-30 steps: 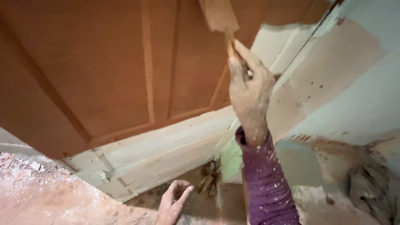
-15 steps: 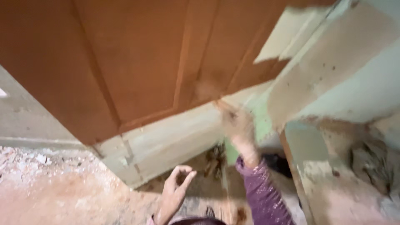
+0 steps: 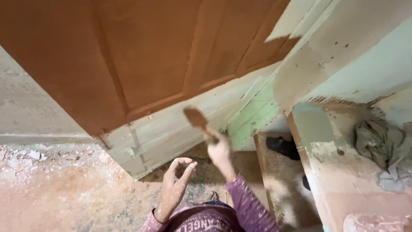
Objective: The person paints a wooden door panel with brown paint using a wide brush, working across the recessed panels and edges. They dip the brush into a paint container on a nearby ledge, then continue brushing the door frame and lower edges of the door.
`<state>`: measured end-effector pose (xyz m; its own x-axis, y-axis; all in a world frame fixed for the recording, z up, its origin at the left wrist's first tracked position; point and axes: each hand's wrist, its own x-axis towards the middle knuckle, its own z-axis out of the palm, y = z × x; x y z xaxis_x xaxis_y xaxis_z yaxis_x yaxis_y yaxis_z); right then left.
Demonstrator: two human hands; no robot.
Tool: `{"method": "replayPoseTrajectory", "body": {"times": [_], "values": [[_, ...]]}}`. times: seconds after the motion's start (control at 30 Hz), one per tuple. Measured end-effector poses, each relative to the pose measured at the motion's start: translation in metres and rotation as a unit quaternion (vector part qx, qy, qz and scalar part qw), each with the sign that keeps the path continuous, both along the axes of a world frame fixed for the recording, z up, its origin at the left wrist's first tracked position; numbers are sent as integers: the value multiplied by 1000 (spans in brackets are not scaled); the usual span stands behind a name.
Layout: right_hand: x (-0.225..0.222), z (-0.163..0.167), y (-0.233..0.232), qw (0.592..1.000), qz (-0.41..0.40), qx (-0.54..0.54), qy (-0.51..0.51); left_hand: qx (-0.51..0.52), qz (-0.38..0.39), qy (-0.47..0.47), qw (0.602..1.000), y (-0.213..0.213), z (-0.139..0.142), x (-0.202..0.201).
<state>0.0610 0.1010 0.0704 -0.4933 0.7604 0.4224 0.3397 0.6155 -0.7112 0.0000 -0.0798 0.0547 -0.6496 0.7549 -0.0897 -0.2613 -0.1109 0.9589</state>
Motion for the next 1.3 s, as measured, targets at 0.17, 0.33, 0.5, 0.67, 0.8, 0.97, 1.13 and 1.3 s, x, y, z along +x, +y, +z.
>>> {"method": "replayPoseTrajectory", "body": {"times": [0.17, 0.33, 0.5, 0.67, 0.8, 0.97, 1.13, 1.3], "values": [[28, -85, -36, 878, 85, -451, 135, 31, -37, -20, 999, 3, -3, 2], [36, -88, -30, 852, 99, -440, 266, 2, -63, -43, 997, 12, 0, 11], [50, -82, -22, 943, 49, -309, 118, -33, -71, -43, 996, 22, -15, 21], [65, -90, 4, 966, 37, -219, 132, -15, -48, -66, 997, 45, -56, 27], [74, -88, 53, 969, -15, -177, 171, -9, -16, -50, 999, 72, -65, 26], [97, -34, 125, 976, -140, -137, 93, -82, -50, 83, 992, 121, -2, 14], [103, 68, 211, 967, -97, 200, 123, -81, -80, 383, 917, 205, 94, -3], [87, 149, 264, 972, 25, 2, 234, -24, -16, 525, 851, 296, 155, -16]]}}
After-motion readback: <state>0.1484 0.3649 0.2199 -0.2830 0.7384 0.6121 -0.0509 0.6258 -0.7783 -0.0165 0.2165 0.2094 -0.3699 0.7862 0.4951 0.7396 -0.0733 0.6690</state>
